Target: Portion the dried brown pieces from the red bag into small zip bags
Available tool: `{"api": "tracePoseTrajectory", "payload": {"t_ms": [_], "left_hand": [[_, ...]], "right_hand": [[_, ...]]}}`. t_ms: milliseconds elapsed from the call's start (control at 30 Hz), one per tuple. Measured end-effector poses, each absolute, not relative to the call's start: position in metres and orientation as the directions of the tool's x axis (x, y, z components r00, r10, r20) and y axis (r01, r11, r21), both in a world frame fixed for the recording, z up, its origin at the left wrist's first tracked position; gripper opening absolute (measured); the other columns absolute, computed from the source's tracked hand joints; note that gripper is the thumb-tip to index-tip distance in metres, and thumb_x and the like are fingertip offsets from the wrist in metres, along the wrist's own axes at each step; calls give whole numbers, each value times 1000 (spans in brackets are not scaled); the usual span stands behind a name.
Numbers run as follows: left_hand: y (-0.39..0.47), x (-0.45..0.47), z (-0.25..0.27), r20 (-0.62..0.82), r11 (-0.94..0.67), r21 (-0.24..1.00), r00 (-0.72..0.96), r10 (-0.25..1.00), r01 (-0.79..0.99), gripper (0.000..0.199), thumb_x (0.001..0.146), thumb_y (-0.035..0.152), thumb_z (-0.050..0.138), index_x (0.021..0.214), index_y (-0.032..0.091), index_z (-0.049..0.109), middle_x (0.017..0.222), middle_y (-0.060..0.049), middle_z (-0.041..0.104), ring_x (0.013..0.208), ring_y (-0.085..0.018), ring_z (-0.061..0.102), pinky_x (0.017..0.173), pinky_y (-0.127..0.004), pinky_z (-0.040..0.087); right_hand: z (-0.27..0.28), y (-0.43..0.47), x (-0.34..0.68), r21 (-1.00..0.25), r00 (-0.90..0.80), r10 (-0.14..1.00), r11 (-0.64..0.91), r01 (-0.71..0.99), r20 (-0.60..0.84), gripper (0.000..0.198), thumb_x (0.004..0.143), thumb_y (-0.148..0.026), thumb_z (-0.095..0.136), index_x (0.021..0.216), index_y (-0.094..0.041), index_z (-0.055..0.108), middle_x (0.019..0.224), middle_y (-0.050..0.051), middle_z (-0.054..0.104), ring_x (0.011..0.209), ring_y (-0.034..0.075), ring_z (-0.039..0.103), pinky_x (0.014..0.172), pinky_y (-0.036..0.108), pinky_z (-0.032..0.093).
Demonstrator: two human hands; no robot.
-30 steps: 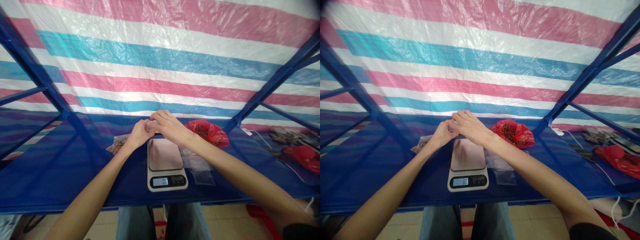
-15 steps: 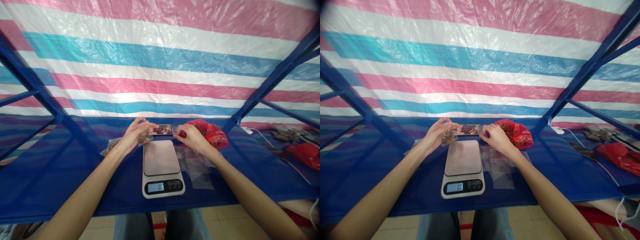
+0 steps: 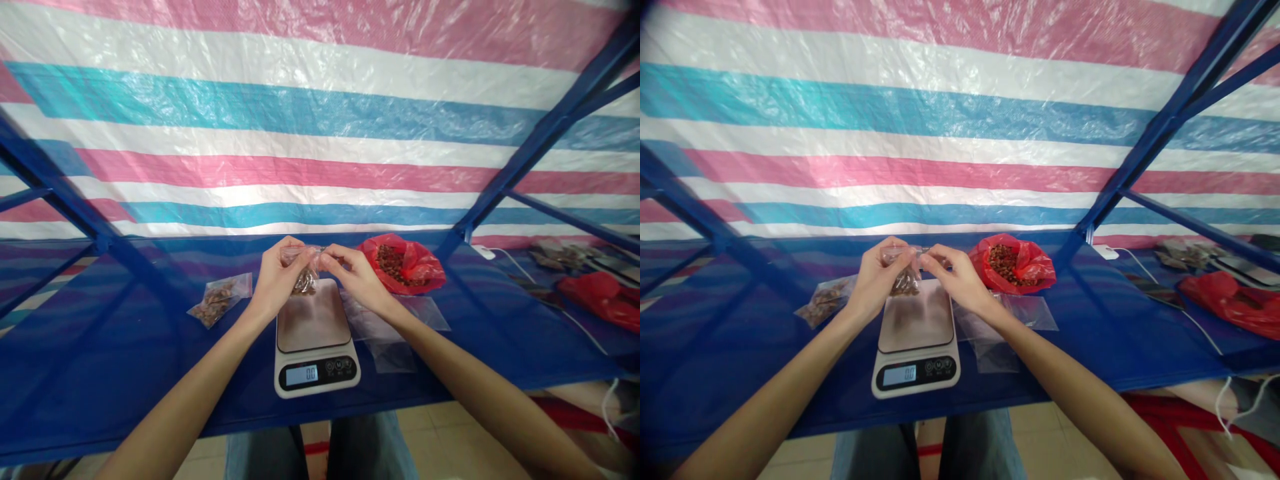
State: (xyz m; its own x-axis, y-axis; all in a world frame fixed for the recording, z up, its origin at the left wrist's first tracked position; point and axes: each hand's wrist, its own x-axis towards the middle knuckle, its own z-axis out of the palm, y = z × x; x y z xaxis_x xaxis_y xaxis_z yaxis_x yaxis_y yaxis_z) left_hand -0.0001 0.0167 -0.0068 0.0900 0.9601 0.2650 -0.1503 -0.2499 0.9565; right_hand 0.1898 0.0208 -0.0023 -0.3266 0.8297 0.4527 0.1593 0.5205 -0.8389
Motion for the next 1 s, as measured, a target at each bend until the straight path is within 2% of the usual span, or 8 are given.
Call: {"api": "tracePoseTrajectory", "payload": {"t_ms": [100, 167, 233, 333, 567, 733, 867, 1000], "left_hand": [[13, 5, -9, 278, -260, 953, 104, 955, -156, 42, 92, 59, 76, 98, 23, 56, 73, 4, 65, 56, -11, 57, 54, -23, 46], [12, 3, -11, 246, -219, 958, 140, 959, -185, 42, 93, 61, 73, 102, 24, 55, 79, 2, 68, 61, -12, 59, 57, -24, 48], [12, 0, -12, 235, -207, 961, 147, 961, -184, 40, 93, 59, 72, 97, 23, 58, 82, 0, 70, 67, -14, 62, 61, -25, 50], [10, -1, -13, 263, -246, 956, 93, 960, -163, 35, 95, 54, 71, 87, 21, 61, 79, 0, 69, 69, -14, 62, 63, -25, 50], [5, 5, -18, 288, -280, 939, 7, 958, -202, 27, 96, 43, 71, 81, 21, 64, 77, 1, 67, 70, -13, 61, 67, -25, 50], [5, 5, -19, 316, -303, 936, 51, 947, -180, 30, 97, 45, 70, 82, 20, 65, 78, 1, 69, 72, -14, 62, 72, -26, 51], [1, 8, -16, 341, -332, 936, 71, 937, -117, 34, 95, 49, 73, 81, 19, 67, 76, 1, 68, 70, -13, 60, 69, -25, 48], [-1, 11, -16, 352, -334, 930, 105, 930, -155, 31, 96, 47, 74, 85, 19, 70, 78, 1, 69, 71, -13, 61, 69, -24, 47]], "right_hand": [[-2, 18, 174, -889, -243, 864, 458, 11, 441, 44, 100, -59, 67, 76, -22, 63, 74, 0, 61, 73, 17, 54, 70, 31, 44], [-4, 18, 173, -896, -173, 881, 443, -27, 441, 45, 99, -57, 69, 73, -23, 59, 72, -2, 55, 70, 16, 50, 69, 31, 42], [-10, 18, 176, -901, -143, 890, 430, -47, 432, 43, 99, -54, 69, 72, -23, 58, 72, -2, 53, 71, 16, 48, 70, 31, 41], [-19, 18, 181, -919, -146, 907, 383, -96, 394, 38, 100, -48, 69, 73, -23, 60, 73, -2, 55, 72, 16, 49, 71, 30, 41], [-22, 16, 180, -933, -156, 931, 294, -209, 329, 30, 95, -39, 72, 72, -22, 64, 75, -1, 59, 73, 17, 52, 72, 31, 44], [-23, 16, 180, -928, -155, 927, 306, -212, 341, 30, 97, -40, 72, 73, -22, 65, 74, -2, 57, 71, 15, 50, 72, 29, 42], [-23, 12, 176, -935, -175, 930, 284, -212, 322, 27, 94, -42, 75, 77, -22, 67, 77, -2, 58, 71, 15, 50, 71, 28, 42], [-23, 9, 174, -924, -173, 930, 274, -266, 326, 23, 93, -39, 76, 79, -22, 70, 79, -1, 60, 72, 15, 51, 70, 28, 42]]}}
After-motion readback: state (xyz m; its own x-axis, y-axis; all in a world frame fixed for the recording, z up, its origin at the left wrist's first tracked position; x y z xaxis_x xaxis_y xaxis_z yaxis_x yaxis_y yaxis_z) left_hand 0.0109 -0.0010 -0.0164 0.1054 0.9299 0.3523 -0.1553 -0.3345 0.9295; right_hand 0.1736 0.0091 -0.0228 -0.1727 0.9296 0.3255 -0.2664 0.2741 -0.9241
